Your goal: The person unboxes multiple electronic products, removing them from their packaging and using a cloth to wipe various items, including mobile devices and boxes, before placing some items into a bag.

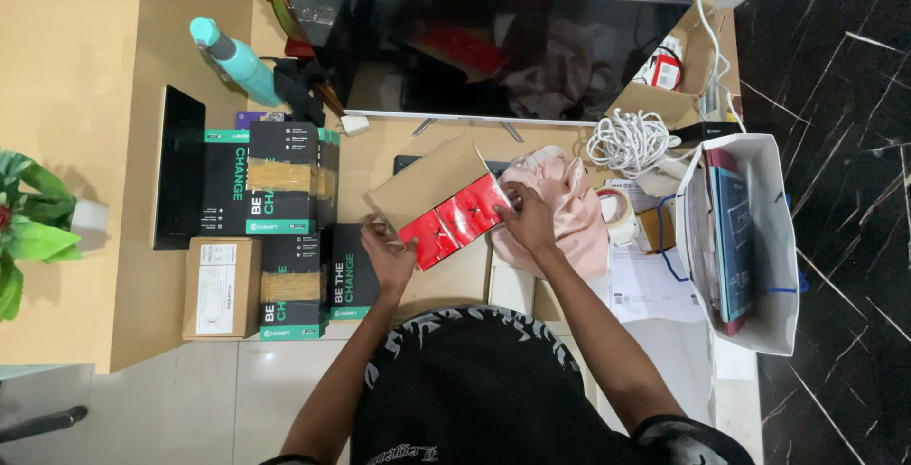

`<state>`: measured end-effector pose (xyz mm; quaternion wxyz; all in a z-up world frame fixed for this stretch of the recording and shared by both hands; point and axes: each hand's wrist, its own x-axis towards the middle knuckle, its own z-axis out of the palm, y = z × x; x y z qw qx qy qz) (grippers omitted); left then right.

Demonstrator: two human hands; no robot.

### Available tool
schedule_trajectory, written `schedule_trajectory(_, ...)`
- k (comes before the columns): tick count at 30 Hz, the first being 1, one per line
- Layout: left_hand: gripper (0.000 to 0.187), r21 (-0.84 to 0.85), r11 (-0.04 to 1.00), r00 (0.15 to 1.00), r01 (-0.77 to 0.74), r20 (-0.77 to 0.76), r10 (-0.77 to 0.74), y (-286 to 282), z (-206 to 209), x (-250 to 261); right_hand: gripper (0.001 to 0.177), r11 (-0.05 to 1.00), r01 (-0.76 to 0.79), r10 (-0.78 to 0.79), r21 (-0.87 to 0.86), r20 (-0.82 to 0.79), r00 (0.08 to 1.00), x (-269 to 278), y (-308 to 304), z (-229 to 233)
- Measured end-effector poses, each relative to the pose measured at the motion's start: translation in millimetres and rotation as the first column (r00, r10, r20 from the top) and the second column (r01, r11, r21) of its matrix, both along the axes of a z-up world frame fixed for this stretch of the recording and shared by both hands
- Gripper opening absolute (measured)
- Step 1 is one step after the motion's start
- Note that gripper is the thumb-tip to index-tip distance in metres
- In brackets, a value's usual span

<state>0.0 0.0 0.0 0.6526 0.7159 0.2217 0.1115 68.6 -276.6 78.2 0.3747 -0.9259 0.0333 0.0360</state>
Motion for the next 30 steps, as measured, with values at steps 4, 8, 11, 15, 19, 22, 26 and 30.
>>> schedule_trajectory(4,0.069,0.451,0.868,0.973,0.209,-0.184,-0.138,17.0,-5.1,4.6,0.050,0.995,0.037,-0.034,0.087,-0.032,0.999,3.0,-2.4,-6.9)
schedule_trajectory(8,0.069,0.508,0.822,0.963,0.257,-0.064,-0.262,15.7,12.4,-14.2,0.044,0.997,0.008,-0.013,0.080,0.061,0.998,-4.8,-5.1,-14.0)
schedule_trajectory(11,0.070,0.631,0.705,0.883,0.324,0.067,-0.465,13.1,60.3,-22.1,0.041,0.998,0.056,-0.057,0.007,0.026,0.998,-9.7,-2.2,-14.5)
schedule_trajectory(15,0.069,0.739,0.463,0.728,0.489,-0.053,-0.684,12.3,95.5,-16.6,0.045,0.999,0.046,-0.048,0.022,0.097,0.994,-17.2,-1.4,-12.8)
schedule_trajectory(19,0.061,0.809,0.298,0.687,0.507,-0.170,-0.707,0.2,87.4,-13.9,0.043,0.992,0.063,-0.065,0.112,0.014,0.998,-22.4,-3.8,-8.7)
schedule_trajectory(22,0.056,0.816,0.317,0.714,0.483,-0.157,-0.683,-4.4,77.1,-8.2,0.037,0.968,0.104,-0.097,0.228,-0.041,0.994,-29.1,-6.1,-9.0)
schedule_trajectory(26,0.052,0.830,0.264,0.699,0.491,-0.195,-0.688,-6.8,78.0,-8.9,0.041,0.943,0.082,-0.083,0.324,-0.011,0.996,-39.8,-11.9,-9.5)
schedule_trajectory(30,0.052,0.858,0.105,0.676,0.504,-0.315,-0.666,-11.9,85.6,-8.7,0.045,0.914,0.057,-0.071,0.403,0.022,0.997,-43.2,-10.3,-14.9)
